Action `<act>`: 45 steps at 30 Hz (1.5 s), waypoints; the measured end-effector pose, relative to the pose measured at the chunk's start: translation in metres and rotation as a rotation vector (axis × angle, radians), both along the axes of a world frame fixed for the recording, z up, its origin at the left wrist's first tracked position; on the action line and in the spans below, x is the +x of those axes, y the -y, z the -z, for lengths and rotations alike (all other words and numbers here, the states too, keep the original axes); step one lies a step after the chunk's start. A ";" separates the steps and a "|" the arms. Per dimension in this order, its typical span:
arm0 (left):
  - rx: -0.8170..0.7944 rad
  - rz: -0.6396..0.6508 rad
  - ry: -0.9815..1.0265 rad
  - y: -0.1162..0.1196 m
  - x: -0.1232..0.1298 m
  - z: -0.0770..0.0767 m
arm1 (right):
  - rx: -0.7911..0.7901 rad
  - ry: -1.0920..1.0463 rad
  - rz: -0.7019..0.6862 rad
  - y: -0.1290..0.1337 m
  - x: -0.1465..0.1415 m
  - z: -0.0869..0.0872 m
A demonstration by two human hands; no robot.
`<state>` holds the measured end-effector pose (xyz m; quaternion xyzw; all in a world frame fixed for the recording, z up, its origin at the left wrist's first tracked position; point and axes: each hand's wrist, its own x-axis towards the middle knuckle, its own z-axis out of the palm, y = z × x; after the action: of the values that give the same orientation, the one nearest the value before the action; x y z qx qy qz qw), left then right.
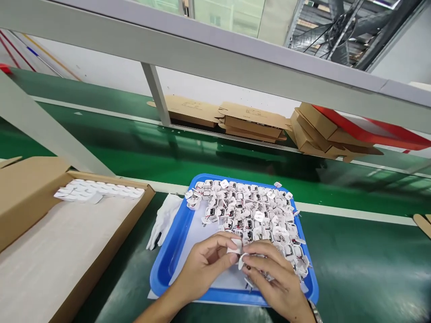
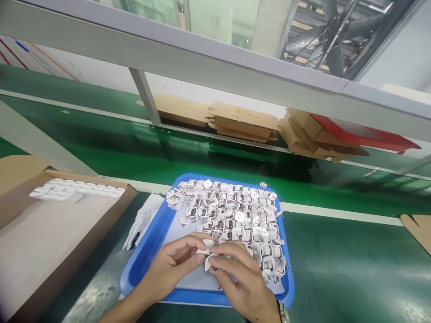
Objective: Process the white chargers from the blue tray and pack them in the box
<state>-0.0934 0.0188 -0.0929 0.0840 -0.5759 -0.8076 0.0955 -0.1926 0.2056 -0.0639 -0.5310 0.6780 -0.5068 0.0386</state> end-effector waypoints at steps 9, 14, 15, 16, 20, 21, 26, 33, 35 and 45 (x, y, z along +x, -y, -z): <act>-0.059 -0.210 -0.071 -0.011 0.000 0.006 | 0.008 -0.231 0.079 0.008 0.010 0.001; -0.017 -0.116 -0.019 -0.007 -0.002 0.008 | 0.151 -0.455 -0.029 0.001 0.000 -0.006; -0.013 -0.092 -0.005 -0.005 -0.002 0.007 | 0.177 -0.466 -0.031 -0.001 -0.001 -0.006; -0.015 -0.076 0.005 -0.004 -0.002 0.006 | 0.203 -0.480 -0.027 -0.002 -0.001 -0.006; -0.079 -0.024 -0.026 0.000 0.003 0.000 | 0.226 -0.537 0.021 -0.002 -0.002 -0.002; -0.099 -0.001 -0.041 0.002 0.004 -0.001 | 0.211 -0.534 0.029 -0.001 -0.002 -0.001; -0.052 0.062 -0.067 0.001 0.010 -0.001 | 0.137 -0.411 0.070 0.004 0.003 0.008; 0.055 0.103 -0.029 -0.002 0.011 0.009 | 0.095 -0.136 0.065 0.006 0.011 0.016; 0.042 0.103 -0.022 -0.001 0.011 0.008 | 0.116 0.056 0.015 0.003 0.008 0.012; -0.063 0.045 -0.128 -0.001 0.009 0.004 | 0.229 0.506 0.032 -0.005 -0.004 0.005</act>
<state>-0.0848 0.0196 -0.0966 0.0162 -0.5955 -0.7947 0.1162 -0.1968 0.2103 -0.0693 -0.3689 0.7079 -0.5440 0.2587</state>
